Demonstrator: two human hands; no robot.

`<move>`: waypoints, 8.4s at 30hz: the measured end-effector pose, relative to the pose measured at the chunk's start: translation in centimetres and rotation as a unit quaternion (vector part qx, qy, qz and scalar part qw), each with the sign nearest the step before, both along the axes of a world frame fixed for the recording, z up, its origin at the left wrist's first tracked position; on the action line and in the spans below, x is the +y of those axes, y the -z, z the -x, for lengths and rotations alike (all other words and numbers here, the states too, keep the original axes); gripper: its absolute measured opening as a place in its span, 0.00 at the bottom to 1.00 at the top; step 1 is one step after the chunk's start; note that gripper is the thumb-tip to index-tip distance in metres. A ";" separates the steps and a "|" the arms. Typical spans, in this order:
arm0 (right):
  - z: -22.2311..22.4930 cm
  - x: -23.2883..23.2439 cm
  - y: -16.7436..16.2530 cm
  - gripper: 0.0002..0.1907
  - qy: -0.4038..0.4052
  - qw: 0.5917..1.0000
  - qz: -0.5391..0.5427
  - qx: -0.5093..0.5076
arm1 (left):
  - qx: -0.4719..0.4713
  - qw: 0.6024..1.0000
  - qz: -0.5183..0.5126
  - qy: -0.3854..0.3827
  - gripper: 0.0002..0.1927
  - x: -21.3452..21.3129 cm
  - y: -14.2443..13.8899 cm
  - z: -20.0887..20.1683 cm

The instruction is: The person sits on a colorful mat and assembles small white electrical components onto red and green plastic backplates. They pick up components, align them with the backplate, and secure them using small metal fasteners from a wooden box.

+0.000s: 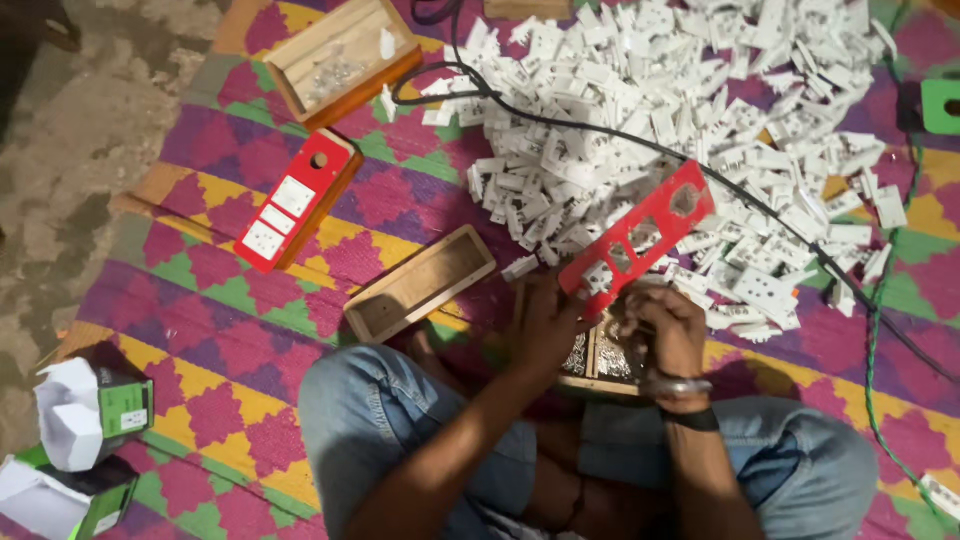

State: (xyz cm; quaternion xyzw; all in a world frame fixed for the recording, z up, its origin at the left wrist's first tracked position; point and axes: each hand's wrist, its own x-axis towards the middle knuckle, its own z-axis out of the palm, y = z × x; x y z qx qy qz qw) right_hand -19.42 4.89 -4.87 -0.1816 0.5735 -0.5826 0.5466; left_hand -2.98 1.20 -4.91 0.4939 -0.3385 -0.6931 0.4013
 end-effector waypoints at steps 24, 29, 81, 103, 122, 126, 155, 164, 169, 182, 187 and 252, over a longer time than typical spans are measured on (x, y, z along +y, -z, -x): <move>-2.6 -0.2 0.4 0.04 -0.019 0.989 0.015 0.143 | 0.009 0.998 0.063 0.003 0.21 0.6 -0.8 0.4; -4.7 0.4 -0.6 0.09 0.007 0.960 0.111 0.257 | 0.114 0.990 -0.066 -0.046 0.19 0.0 -1.0 0.0; 2.3 0.3 -3.8 0.04 -0.142 0.910 0.164 0.354 | -0.143 0.943 0.279 0.108 0.21 2.1 -0.8 0.9; -3.0 0.8 -5.3 0.06 -0.008 0.870 0.155 0.467 | -0.190 0.943 0.254 0.094 0.22 1.8 -4.3 0.6; -1.8 0.5 -1.5 0.05 0.065 0.973 0.118 0.188 | -0.217 0.929 0.286 0.093 0.22 2.3 -4.7 0.9; -2.2 1.0 -2.0 0.06 0.010 0.956 0.154 0.251 | -0.212 0.936 0.268 0.088 0.22 2.1 -4.8 0.9; -1.3 0.7 0.4 0.08 0.090 0.979 0.110 0.143 | -0.243 0.912 0.310 0.111 0.19 2.1 -5.0 0.9; -2.1 1.1 -0.6 0.06 0.041 0.944 0.113 0.308 | -0.221 0.917 0.325 0.069 0.21 2.4 -4.5 0.8; -1.7 1.1 -2.3 0.06 0.009 0.942 0.113 0.315 | -0.222 0.914 0.330 0.080 0.21 2.3 -4.3 0.8; -0.4 1.0 -7.1 0.06 -0.118 0.753 0.223 0.608 | -0.230 0.913 0.313 0.122 0.21 1.0 -4.0 0.1; -0.3 1.4 -5.9 0.04 -0.056 0.867 0.158 0.469 | -0.251 0.918 0.287 0.110 0.18 0.1 -4.0 -0.5; -1.3 0.5 -1.8 0.02 0.075 0.977 0.090 0.179 | -0.205 0.927 0.286 0.130 0.22 1.6 -4.5 0.3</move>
